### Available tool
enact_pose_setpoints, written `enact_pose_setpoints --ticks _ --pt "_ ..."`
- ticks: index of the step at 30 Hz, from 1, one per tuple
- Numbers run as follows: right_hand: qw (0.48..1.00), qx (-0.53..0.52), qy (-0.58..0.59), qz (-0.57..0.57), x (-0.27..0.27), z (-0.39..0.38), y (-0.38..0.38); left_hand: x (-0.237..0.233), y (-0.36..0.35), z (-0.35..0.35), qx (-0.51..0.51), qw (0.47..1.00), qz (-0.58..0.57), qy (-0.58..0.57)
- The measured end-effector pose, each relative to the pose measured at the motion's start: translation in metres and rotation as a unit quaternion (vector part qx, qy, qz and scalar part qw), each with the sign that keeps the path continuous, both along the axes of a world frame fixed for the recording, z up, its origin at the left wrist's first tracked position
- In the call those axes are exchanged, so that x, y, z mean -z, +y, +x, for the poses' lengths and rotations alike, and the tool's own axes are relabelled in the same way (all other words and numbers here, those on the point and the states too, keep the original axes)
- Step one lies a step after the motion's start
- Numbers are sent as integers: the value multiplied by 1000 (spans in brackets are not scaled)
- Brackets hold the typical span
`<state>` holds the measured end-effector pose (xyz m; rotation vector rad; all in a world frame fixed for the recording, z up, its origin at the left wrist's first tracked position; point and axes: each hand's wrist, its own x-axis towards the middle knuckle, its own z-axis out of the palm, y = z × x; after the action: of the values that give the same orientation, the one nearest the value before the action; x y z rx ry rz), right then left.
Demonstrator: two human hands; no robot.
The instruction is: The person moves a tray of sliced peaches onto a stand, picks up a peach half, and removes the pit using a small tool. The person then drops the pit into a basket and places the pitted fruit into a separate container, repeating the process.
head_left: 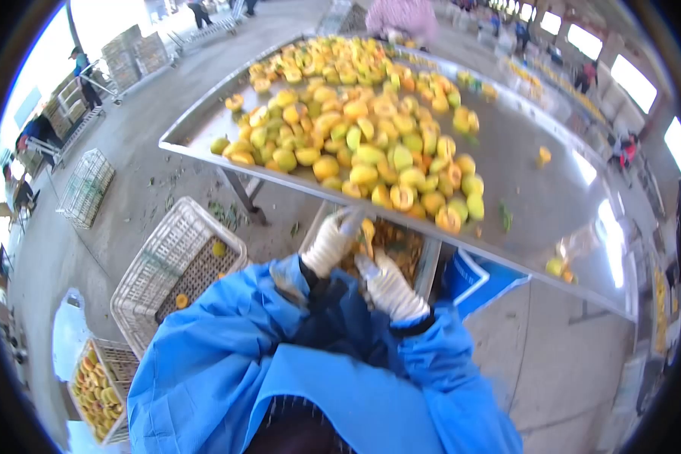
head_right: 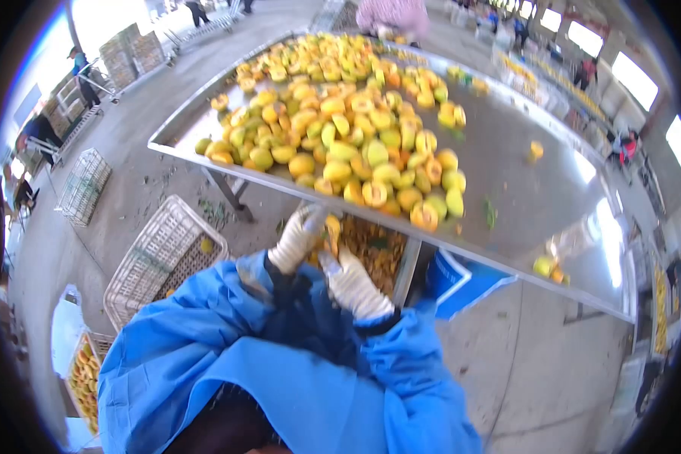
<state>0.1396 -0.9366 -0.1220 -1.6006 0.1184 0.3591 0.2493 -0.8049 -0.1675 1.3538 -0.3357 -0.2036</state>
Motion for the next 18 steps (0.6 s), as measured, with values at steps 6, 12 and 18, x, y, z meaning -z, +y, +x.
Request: enact_pose_setpoints --ticks 6,12,18 --pt "996 -58 58 -20 -5 -8 -6 -27 10 -5 141 982 99 73" --pt "980 41 110 163 -25 -9 -2 -30 2 -11 138 971 -135 139" --pt "910 -9 141 389 -16 -11 -12 -8 -7 -13 142 956 -210 149"
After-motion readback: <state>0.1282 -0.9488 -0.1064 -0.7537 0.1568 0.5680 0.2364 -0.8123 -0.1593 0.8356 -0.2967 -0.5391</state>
